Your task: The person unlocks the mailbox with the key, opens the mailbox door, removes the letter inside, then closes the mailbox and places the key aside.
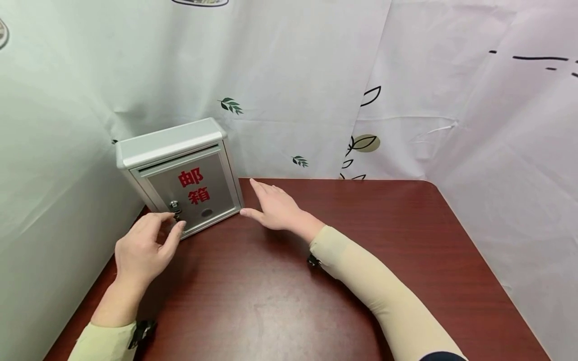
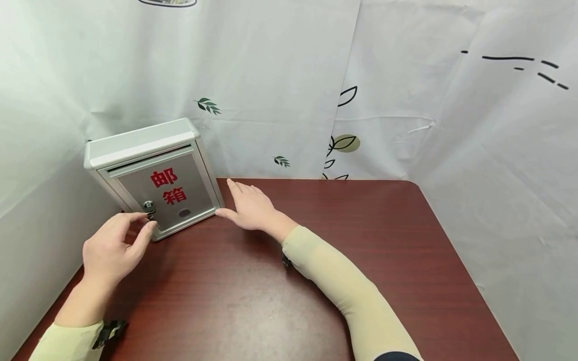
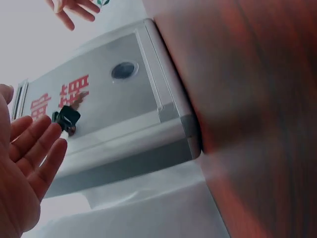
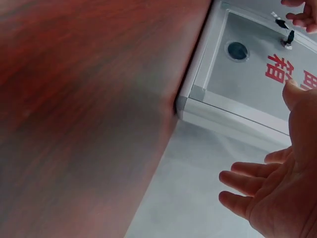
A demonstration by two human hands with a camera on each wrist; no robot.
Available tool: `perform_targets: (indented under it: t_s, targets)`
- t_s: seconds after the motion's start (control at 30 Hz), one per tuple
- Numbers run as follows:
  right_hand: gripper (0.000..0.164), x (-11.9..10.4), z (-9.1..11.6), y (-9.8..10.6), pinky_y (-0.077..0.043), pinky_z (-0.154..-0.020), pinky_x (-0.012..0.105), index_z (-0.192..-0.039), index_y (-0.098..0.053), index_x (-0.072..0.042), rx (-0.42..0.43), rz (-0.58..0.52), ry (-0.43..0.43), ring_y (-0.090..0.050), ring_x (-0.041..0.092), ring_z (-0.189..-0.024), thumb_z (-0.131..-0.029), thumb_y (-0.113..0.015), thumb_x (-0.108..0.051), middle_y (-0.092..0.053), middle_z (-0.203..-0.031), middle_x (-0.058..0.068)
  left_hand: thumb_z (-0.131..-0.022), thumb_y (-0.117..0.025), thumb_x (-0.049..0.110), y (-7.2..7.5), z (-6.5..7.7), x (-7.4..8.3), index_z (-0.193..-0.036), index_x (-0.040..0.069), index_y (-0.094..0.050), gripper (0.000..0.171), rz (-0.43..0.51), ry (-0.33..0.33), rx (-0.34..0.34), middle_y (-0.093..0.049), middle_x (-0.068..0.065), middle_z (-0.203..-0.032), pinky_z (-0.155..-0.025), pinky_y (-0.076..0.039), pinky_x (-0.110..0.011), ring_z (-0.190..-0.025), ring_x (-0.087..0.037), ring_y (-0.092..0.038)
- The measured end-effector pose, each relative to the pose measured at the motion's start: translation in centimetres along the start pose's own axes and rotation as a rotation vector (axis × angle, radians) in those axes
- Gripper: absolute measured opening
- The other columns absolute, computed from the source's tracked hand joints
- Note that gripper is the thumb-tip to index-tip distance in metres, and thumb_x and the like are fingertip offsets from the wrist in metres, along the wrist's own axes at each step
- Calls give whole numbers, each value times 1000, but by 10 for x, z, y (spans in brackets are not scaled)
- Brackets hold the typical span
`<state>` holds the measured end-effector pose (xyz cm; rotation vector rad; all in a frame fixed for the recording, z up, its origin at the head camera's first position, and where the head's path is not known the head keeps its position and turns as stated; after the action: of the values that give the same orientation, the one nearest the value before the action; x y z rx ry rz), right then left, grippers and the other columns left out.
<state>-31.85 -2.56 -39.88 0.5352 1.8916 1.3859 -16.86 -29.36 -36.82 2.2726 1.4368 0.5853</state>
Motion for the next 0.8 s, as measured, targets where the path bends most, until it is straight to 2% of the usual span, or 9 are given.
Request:
perform_targets:
  t_s: [0.1,0.23,0.33,0.4,0.47,0.57,0.7,0.8]
  targets:
    - [95,-1,-5,2,-29,-133,45,-177,-22,-4,-6,-15,-10,-39,26,-163,-112,-58,-63,-36,-179,13,-104,-67,40,3,1,-9,-107,4,-76,37,-13,93,-19,-71,-11,-90,-56,-44,-40,-75,-25,-63]
    - [94,-3,-12,6,-33,-131,42,-178,-20,-5,-5,-42,-30,-42,27,-161,-112,-57,-63,-37,-179,13,-102,-77,28,3,3,-25,-112,2,-70,28,-16,276,-76,-65,-13,-95,-60,-40,-36,-79,-26,-57]
    - [93,-4,-17,8,-38,-128,43,-178,-19,-4,-3,-77,-36,-44,28,-160,-113,-58,-59,-38,-178,13,-104,-77,29,0,6,-35,-123,-1,-66,37,-18,398,-137,-63,-18,-107,-65,-42,-42,-89,-32,-58]
    - [92,-5,-21,9,-40,-127,43,-178,-19,-5,-4,-97,-42,-44,27,-160,-114,-58,-57,-37,-179,13,-106,-74,32,-1,7,-40,-133,-3,-62,45,-18,456,-171,-60,-23,-117,-69,-45,-52,-98,-40,-58]
    - [90,-5,-24,9,-40,-127,42,-178,-18,-5,-2,-117,-48,-42,26,-162,-115,-57,-55,-35,-179,12,-109,-71,35,-2,8,-44,-144,-5,-57,55,-7,495,-196,-57,-29,-129,-77,-47,-63,-109,-48,-58]
    - [86,-5,-29,10,-39,-127,41,-179,-17,-7,6,-144,-54,-40,24,-163,-116,-55,-53,-32,-181,11,-113,-64,38,-6,8,-50,-161,-5,-45,68,21,536,-246,-51,-36,-148,-94,-45,-76,-130,-56,-52]
    - [81,-8,-36,11,-46,-122,43,-179,-16,-9,32,-188,-53,-50,24,-156,-118,-53,-48,-39,-178,9,-117,-55,38,-12,6,-53,-174,-4,-22,78,83,565,-310,-36,-38,-169,-113,-36,-78,-153,-58,-39]
    - [77,-11,-39,11,-49,-118,42,-179,-17,-11,52,-239,-57,-58,23,-149,-119,-52,-44,-51,-171,6,-119,-51,35,-16,5,-53,-178,1,-11,79,141,561,-330,-29,-36,-175,-120,-31,-76,-158,-57,-33]
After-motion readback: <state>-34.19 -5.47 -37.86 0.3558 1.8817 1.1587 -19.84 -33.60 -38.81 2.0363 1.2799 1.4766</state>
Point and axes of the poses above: each hand's wrist, its own z-axis away from the middle knuckle, its own y-axis out of the back of the hand, x = y × z, the point moved 5 cm from there along -z, towards the middle knuckle
